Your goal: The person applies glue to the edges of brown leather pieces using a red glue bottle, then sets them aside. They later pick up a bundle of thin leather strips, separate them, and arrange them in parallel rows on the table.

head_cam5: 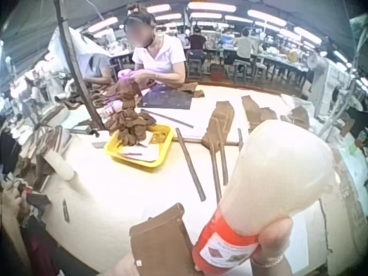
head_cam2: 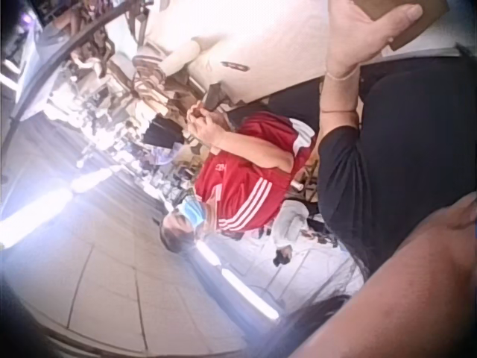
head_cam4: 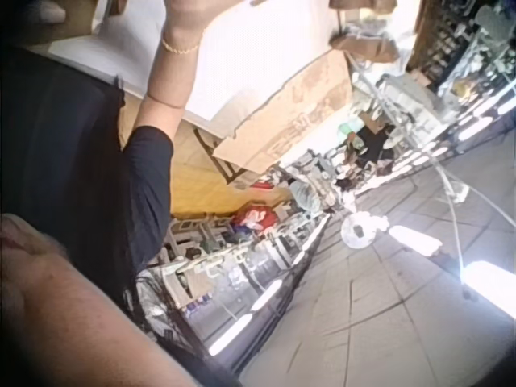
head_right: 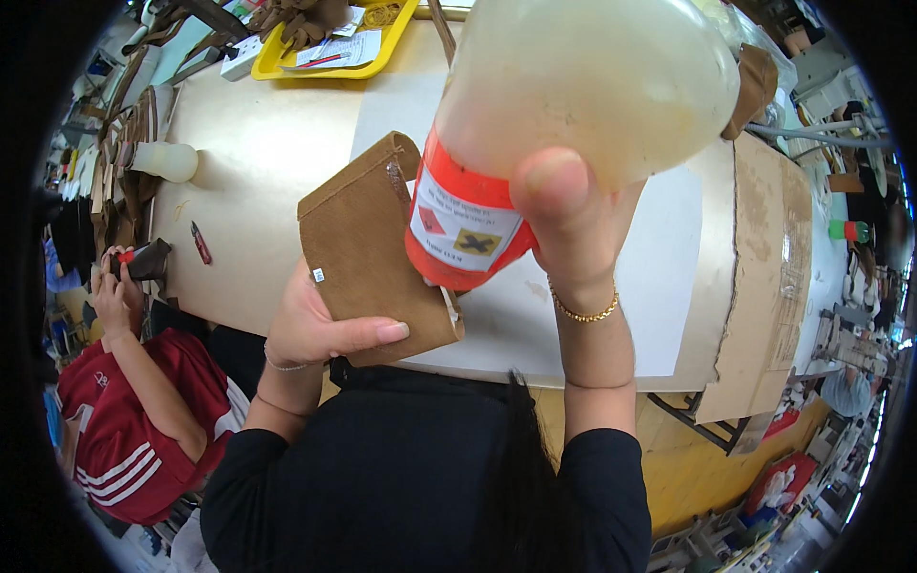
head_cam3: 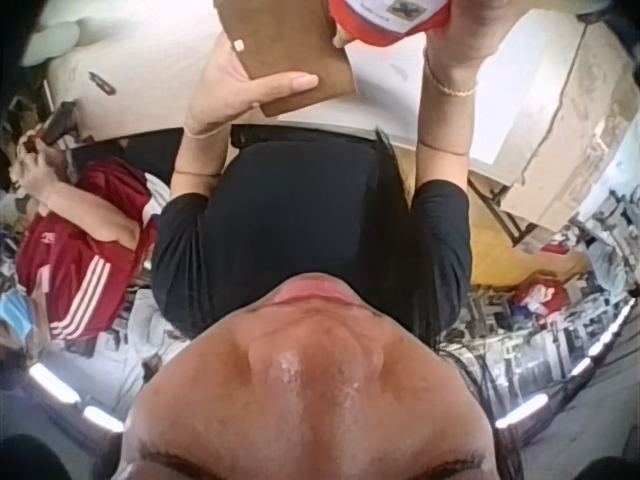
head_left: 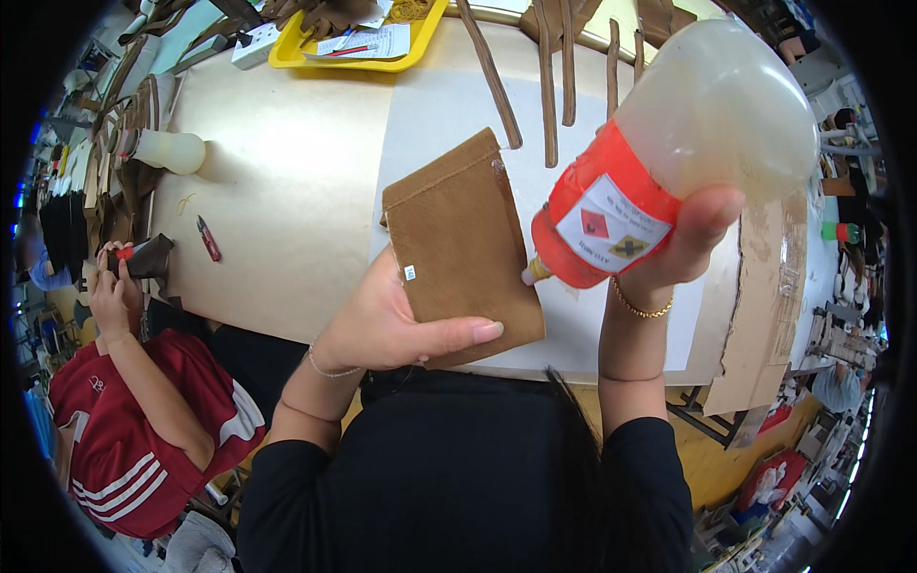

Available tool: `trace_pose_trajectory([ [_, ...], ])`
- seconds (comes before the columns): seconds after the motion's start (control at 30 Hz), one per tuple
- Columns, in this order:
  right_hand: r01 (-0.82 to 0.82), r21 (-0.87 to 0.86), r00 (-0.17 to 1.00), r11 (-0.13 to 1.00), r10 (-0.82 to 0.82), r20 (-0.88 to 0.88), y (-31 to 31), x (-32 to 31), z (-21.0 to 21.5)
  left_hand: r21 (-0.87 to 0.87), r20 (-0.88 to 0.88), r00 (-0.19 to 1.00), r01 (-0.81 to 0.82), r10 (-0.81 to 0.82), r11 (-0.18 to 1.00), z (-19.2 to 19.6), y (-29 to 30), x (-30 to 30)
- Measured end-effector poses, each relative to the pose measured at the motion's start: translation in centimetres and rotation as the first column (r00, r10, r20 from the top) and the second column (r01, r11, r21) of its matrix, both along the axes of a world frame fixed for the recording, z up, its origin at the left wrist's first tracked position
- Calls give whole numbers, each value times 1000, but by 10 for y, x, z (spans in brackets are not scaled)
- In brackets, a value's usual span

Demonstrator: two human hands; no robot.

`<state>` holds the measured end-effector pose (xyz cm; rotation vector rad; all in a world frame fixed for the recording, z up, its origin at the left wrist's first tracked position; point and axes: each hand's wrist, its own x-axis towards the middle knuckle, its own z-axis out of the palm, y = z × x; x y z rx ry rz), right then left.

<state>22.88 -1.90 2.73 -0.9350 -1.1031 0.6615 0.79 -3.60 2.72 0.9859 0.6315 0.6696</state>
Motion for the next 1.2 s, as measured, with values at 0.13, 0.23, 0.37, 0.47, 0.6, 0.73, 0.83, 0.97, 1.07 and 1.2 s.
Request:
trace_pose_trajectory([
  [0.13, 47, -147, 999, 988, -47, 0, -14, 9, -16, 8, -12, 998, -68, 68, 998, -1, -2, 0],
  [0.23, 18, -213, 988, 977, -50, -148, -6, 19, -16, 18, -18, 998, -63, 63, 998, 0, -2, 0],
  [0.37, 10, 121, 972, 993, 18, -234, 37, 26, -1, 10, -20, 999, -33, 33, 999, 3, -3, 3],
  [0.47, -198, 287, 935, 937, 269, -232, 42, 5, 19, -4, -21, 999, -32, 32, 999, 7, -6, 4],
  [0.6, -194, 211, 972, 958, 217, -90, 38, -1, 24, 4, -11, 998, -54, 54, 999, 8, -8, 4],
  [0.73, -91, 49, 992, 995, 86, 92, 25, 6, 14, 19, -10, 997, -74, 75, 997, 7, -8, 3],
  [0.83, -79, 23, 997, 997, 79, 14, 16, 7, 9, -8, -3, 997, -82, 81, 997, 6, -6, 5],
  [0.97, -79, 44, 991, 996, 83, -107, 23, 9, 16, -15, -19, 998, -68, 67, 998, 6, -8, 5],
  [1.07, -109, 101, 984, 989, 122, -128, 38, 5, 25, 32, -41, 998, -51, 53, 998, 7, -7, 4],
  [1.2, 8, 146, 978, 989, 22, -206, 48, -21, 27, 4, -29, 997, -76, 76, 997, 11, -7, 3],
])
